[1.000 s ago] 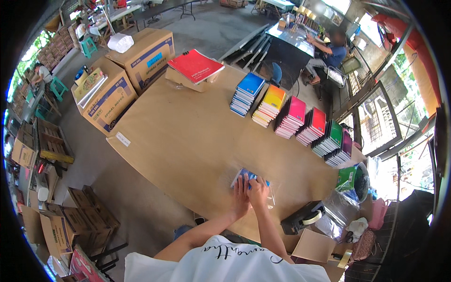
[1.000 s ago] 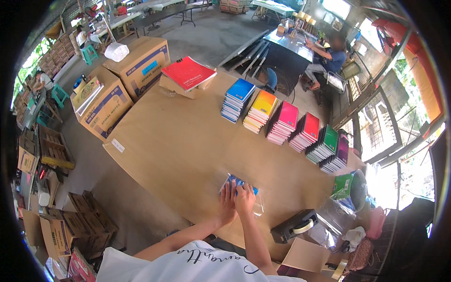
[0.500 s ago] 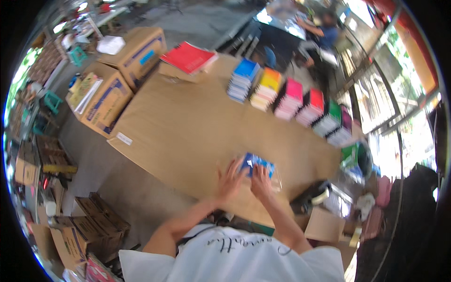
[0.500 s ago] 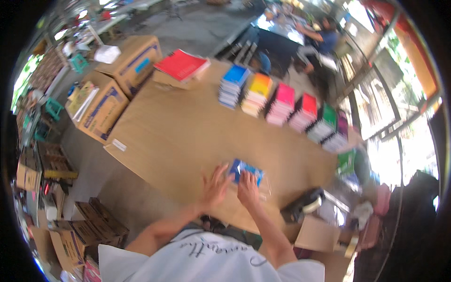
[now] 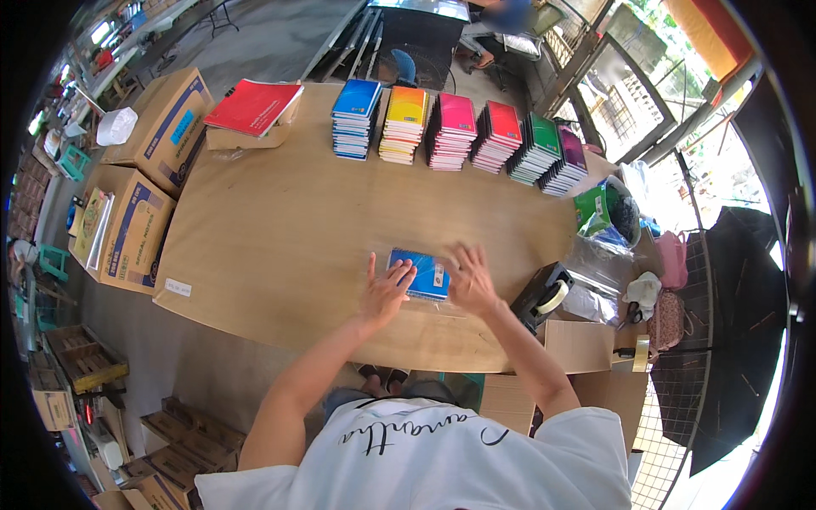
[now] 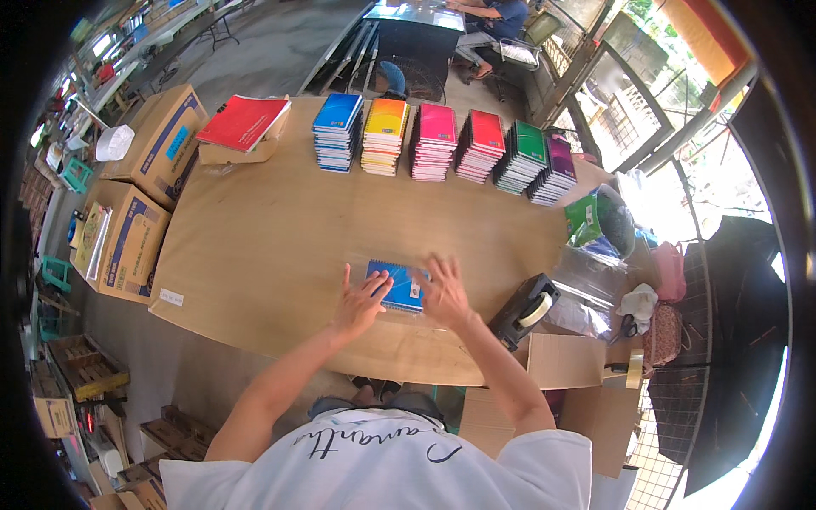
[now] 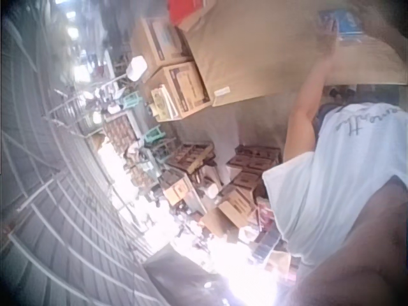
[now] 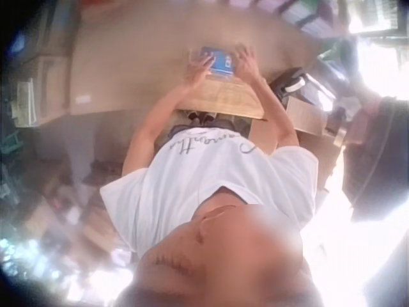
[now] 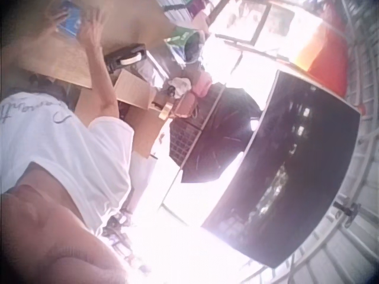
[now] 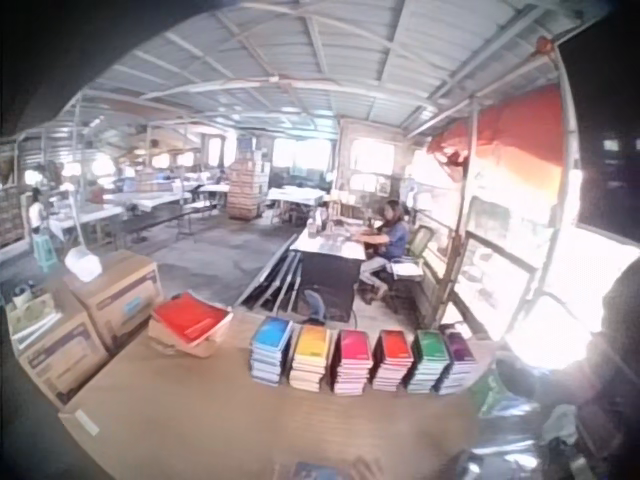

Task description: The person gathers small notebooks of different colors from stacks on a table, places them into a clear plastic bag, seals the bag with tape, and then places the sealed bag into a cardboard box.

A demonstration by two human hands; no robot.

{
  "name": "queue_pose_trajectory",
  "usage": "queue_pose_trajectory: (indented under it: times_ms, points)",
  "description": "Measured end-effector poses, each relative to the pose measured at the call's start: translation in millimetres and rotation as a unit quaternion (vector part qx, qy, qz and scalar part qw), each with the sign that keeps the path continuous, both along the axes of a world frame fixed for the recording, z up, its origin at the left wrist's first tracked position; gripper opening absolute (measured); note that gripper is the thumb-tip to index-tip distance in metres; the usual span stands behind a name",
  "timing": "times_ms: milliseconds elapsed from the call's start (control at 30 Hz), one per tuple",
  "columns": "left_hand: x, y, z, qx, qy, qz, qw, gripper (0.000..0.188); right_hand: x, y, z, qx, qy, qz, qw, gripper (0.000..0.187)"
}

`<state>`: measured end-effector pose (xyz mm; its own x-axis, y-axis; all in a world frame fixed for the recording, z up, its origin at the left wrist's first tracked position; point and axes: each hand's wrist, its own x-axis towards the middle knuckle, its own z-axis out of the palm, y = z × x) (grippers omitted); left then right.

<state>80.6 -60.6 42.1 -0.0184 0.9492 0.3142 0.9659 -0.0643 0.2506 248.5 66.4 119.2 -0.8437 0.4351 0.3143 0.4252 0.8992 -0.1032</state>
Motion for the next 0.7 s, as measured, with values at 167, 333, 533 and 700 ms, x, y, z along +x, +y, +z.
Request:
queue_pose_trajectory:
  times_ms: [167,333,533,700]
  points:
    - [1.8,2.1,-1.7,0.008,-0.001,-0.017,1.000,0.068,32.6,36.5,-39.9,0.014,-0.052,0.019,0.998,0.022]
    - [2.0,4.0,-11.6,0.019,-0.025,0.005,1.000,0.065,170.0,-24.0,-43.7,-0.096,0.028,-0.131,0.986,0.011]
    - [2.9,5.3,-1.9,0.021,-0.023,-0.008,0.999,0.062,229.4,-19.2,-43.2,-0.600,0.375,-0.568,0.421,0.004]
    - [0.5,4.9,4.8,0.004,-0.016,-0.017,1.000,0.063,191.1,-43.0,-39.9,-0.474,0.474,-0.539,0.510,0.016]
